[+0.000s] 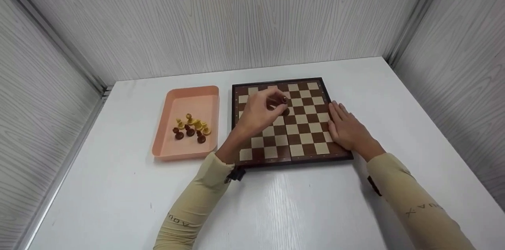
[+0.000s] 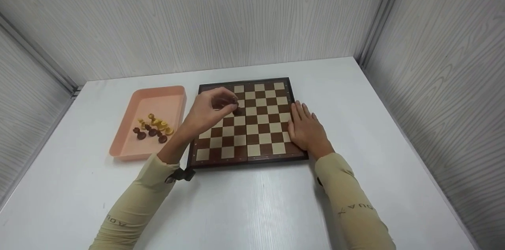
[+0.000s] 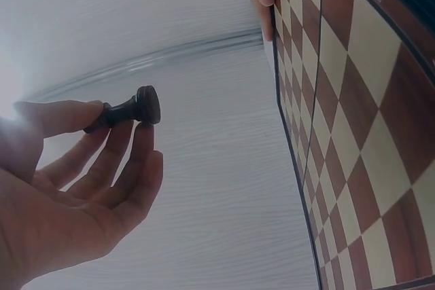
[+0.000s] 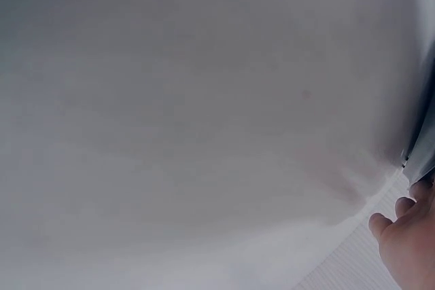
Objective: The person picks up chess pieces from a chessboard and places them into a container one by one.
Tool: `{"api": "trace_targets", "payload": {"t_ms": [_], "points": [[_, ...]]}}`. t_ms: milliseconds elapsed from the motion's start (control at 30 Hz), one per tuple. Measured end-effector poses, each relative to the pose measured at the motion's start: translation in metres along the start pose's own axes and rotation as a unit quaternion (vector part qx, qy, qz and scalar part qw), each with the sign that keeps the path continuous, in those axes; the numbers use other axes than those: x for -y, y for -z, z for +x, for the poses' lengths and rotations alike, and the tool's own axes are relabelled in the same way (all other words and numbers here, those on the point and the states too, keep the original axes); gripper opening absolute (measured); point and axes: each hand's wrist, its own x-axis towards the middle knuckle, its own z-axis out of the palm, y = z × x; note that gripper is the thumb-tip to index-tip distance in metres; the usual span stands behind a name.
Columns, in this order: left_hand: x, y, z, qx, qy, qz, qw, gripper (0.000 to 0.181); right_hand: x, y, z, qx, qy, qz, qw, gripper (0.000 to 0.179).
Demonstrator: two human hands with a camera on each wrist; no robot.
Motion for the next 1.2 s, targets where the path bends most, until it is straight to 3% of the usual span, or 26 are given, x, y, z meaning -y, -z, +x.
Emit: {"api": "trace_targets", "payload": {"t_ms": [267,467,833,1200], "points": [[0.001,0.010,-0.019,-0.010,0.006,0.009,0.9999,0.014,0.002,-0.002,-0.001,-0.002,-0.001,0.004,1.0000,0.062],[0.003,0.021,-0.033,-0.013,0.004,-0.018,0.9997,0.013,0.002,-0.001,-0.001,-0.010,0.007,0.000,0.9999,0.062],[0.010,0.052,-0.054,-0.008,0.013,-0.008,0.9998,0.014,0.001,-0.002,0.000,-0.014,0.007,0.005,0.9999,0.061],[0.022,0.082,-0.069,-0.038,0.017,0.016,0.9990,0.014,0.001,-0.002,0.000,-0.005,0.003,0.001,1.0000,0.062]]}}
